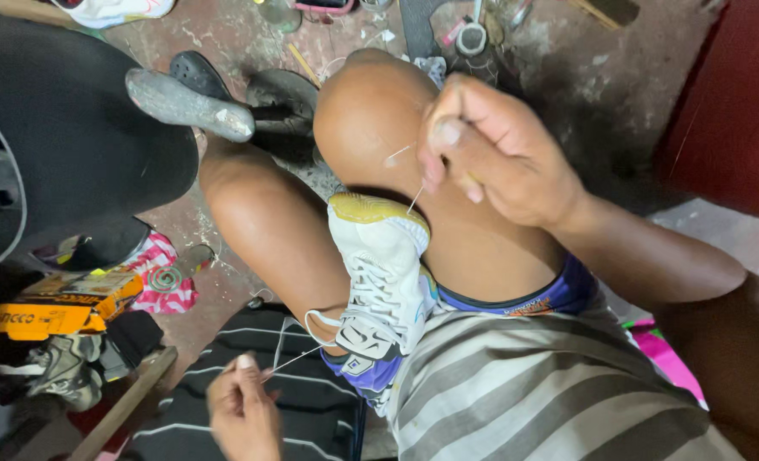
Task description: The person sits on the floor and sews a white sneaker using a wooden-handled awl and white thread. They repeatedly pierce the shoe's sole and upper, pull the thread through, and tighten the stitches to repair the footwear.
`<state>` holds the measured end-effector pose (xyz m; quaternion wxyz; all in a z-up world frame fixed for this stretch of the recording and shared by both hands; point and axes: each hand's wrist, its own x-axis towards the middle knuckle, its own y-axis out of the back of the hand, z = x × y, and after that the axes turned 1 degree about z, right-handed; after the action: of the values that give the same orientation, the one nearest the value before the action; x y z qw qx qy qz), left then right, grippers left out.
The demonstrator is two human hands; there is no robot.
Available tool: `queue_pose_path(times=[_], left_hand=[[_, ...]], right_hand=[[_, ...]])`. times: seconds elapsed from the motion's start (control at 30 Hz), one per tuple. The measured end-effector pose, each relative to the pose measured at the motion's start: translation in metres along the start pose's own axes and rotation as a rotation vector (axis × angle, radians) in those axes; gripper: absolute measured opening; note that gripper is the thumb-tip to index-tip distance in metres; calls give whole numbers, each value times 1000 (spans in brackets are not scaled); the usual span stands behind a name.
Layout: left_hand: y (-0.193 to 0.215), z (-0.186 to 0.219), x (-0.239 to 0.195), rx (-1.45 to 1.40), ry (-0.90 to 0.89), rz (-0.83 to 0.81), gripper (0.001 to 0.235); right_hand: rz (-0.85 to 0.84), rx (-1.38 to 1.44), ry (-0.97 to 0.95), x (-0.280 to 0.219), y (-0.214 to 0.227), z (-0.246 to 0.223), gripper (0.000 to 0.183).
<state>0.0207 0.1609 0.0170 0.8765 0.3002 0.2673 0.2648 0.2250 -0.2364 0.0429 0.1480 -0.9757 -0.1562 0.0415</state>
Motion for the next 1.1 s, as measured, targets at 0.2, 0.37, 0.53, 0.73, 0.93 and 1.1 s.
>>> queue_pose_path(times=[0.2,0.37,0.53,0.73,0.93,1.1], left_hand=[[-36,142,-36,397,-480,164,75],[-114,215,-48,417,-811,-147,115],[-140,226,-46,302,-710,-211,102],[-118,217,-42,101,-659,-384,97],[-110,213,-45,26,-630,-425,95],[-108,213,-47,25,-661,-414,95]], right_hand=[[333,-154,-48,-21,30,0,30],[210,-609,4,-43,30,-10,27],[5,-696,172,-49,6,-18,26],[-150,-601,202,-38,-10,-21,26],[-236,-576,199,-33,-19,-24,27],[-227,-650,188,-37,-21,-30,27]])
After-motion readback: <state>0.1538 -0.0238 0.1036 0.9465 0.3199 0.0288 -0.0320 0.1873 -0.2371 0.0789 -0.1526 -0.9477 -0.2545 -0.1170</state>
